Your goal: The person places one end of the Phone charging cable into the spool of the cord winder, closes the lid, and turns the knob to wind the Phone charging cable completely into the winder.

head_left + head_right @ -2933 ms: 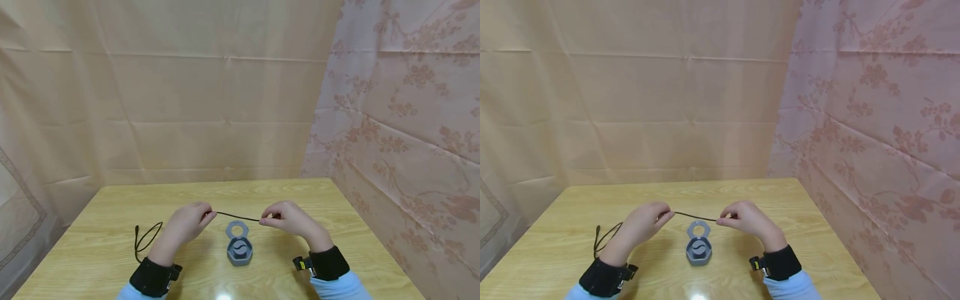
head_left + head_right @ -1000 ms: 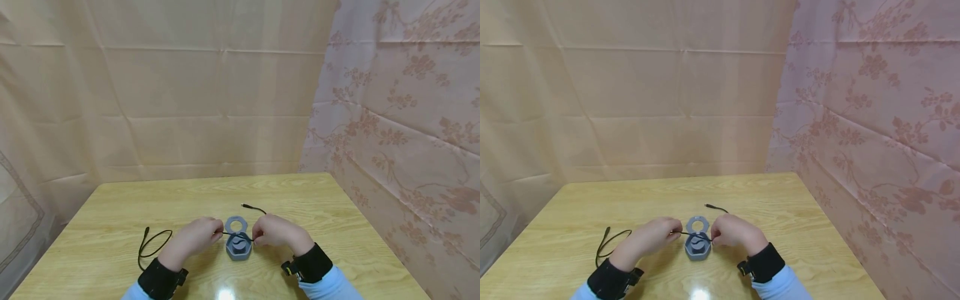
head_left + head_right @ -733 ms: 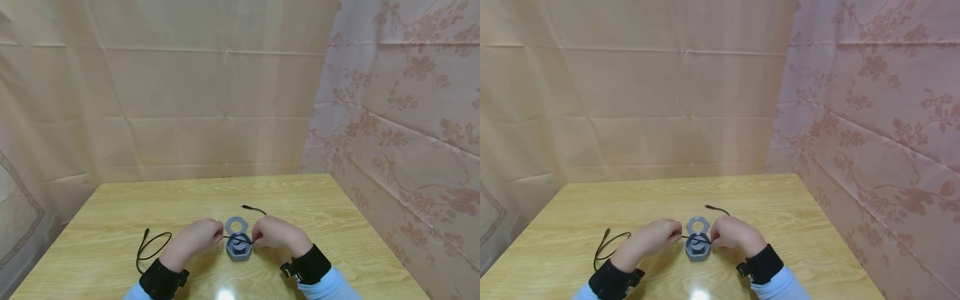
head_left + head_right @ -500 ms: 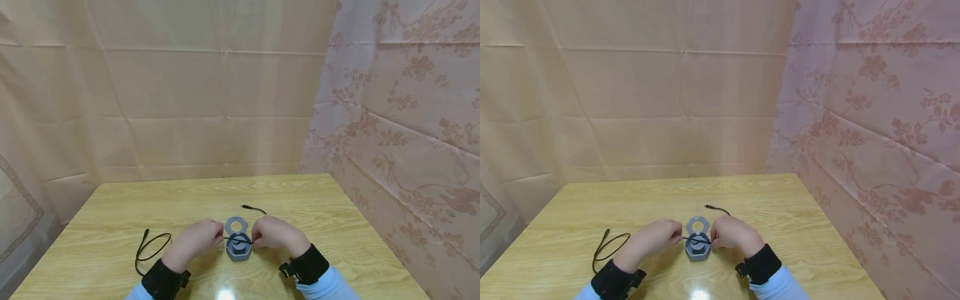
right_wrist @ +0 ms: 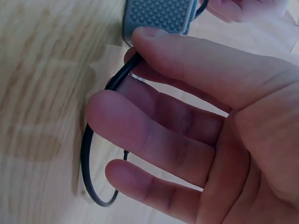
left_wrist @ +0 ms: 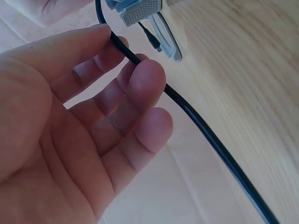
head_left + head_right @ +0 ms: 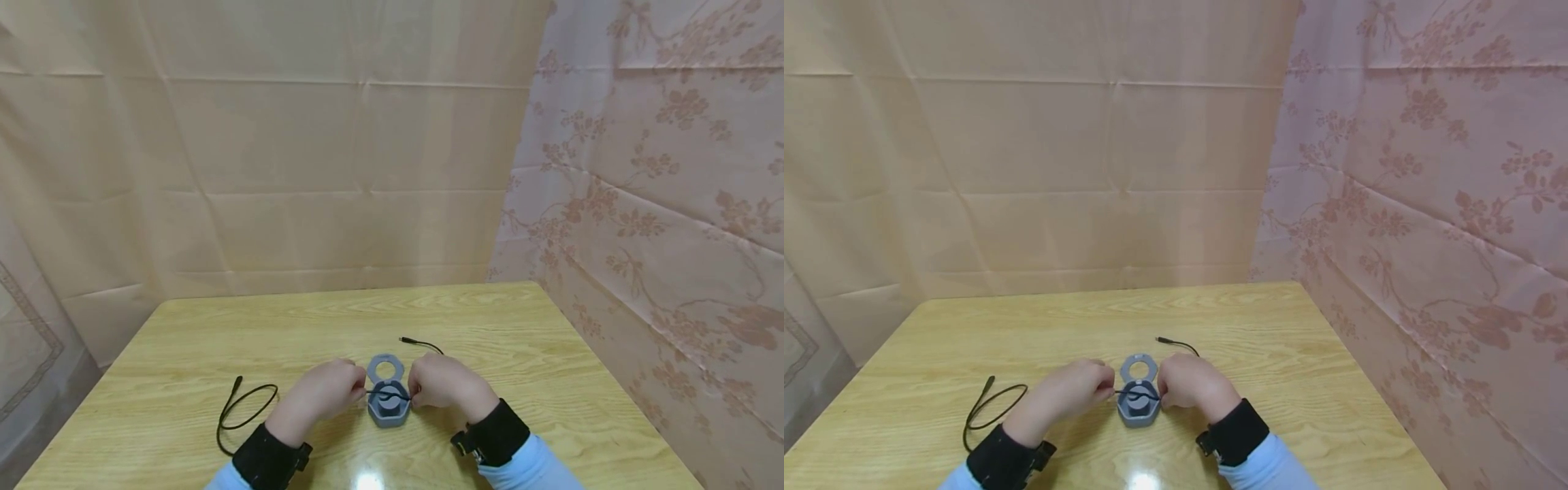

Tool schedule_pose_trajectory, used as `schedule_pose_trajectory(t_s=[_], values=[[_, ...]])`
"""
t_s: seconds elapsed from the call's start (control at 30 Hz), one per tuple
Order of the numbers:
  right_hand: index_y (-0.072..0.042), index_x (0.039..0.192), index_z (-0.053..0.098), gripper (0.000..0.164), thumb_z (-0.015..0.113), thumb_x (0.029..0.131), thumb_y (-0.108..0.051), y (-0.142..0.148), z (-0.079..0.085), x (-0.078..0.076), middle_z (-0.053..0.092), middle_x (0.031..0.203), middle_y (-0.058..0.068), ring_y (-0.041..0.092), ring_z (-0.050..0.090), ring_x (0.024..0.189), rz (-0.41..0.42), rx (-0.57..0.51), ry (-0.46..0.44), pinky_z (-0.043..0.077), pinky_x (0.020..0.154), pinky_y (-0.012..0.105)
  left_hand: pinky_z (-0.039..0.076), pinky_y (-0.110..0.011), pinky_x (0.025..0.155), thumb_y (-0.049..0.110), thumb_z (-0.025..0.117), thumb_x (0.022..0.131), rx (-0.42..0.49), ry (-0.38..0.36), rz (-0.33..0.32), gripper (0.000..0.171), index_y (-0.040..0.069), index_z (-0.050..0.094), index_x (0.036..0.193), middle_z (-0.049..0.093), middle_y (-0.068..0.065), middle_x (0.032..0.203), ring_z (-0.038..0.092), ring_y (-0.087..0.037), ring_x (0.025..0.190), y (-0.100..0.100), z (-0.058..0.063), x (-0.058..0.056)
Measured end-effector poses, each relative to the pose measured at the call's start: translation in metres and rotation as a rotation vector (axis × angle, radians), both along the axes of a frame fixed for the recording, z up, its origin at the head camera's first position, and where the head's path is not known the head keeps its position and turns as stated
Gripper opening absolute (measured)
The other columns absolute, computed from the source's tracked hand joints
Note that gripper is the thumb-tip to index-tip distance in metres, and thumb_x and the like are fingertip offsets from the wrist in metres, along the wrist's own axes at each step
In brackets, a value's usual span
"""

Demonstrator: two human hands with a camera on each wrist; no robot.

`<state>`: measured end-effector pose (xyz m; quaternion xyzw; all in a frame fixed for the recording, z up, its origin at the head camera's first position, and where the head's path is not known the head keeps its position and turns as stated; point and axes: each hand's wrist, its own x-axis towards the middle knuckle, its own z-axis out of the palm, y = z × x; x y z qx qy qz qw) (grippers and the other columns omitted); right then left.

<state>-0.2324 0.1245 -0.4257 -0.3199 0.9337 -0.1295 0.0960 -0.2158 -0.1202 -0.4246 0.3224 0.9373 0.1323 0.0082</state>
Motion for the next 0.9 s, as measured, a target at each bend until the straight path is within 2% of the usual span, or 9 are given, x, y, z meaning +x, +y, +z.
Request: schedule_pose_trajectory(t_s=[0.33, 0.6, 0.9], values=[[-0.022, 0.070, 0.072, 0.019, 0.085, 0.082, -0.014, -0.0033, -0.0021, 0.0005, 0.056, 0.065, -0.016, 0.003, 0.050, 0.060, 0.009, 0.032, 0.031, 0.045, 0.059, 0.025, 0.041, -0.028, 0.058, 0.016, 0.070, 0.096, -0.001, 0.015, 0.009, 0.018, 0.016, 0.065, 0.079, 0.049, 0.008, 0.074, 0.045, -0.010, 0.064, 0.0016, 0.0008, 0.0003], [-0.022, 0.066, 0.069, 0.023, 0.084, 0.081, -0.012, -0.0045, -0.0037, -0.0010, 0.054, 0.060, -0.017, 0.003, 0.048, 0.057, 0.027, 0.023, 0.052, 0.044, 0.057, 0.024, 0.040, -0.029, 0.056, 0.012, 0.069, 0.096, 0.010, -0.070, 0.021, 0.024, 0.017, 0.064, 0.073, 0.050, 0.008, 0.067, 0.044, -0.010, 0.060, 0.0024, 0.0021, 0.0009], [-0.022, 0.064, 0.069, 0.025, 0.083, 0.081, -0.010, -0.0053, -0.0061, -0.0028, 0.050, 0.055, -0.019, 0.002, 0.046, 0.052, 0.056, 0.004, 0.070, 0.041, 0.054, 0.022, 0.038, -0.027, 0.054, 0.007, 0.068, 0.094, 0.031, -0.104, -0.004, 0.029, 0.016, 0.062, 0.067, 0.045, 0.009, 0.063, 0.042, -0.008, 0.057, 0.0034, -0.0034, -0.0004]])
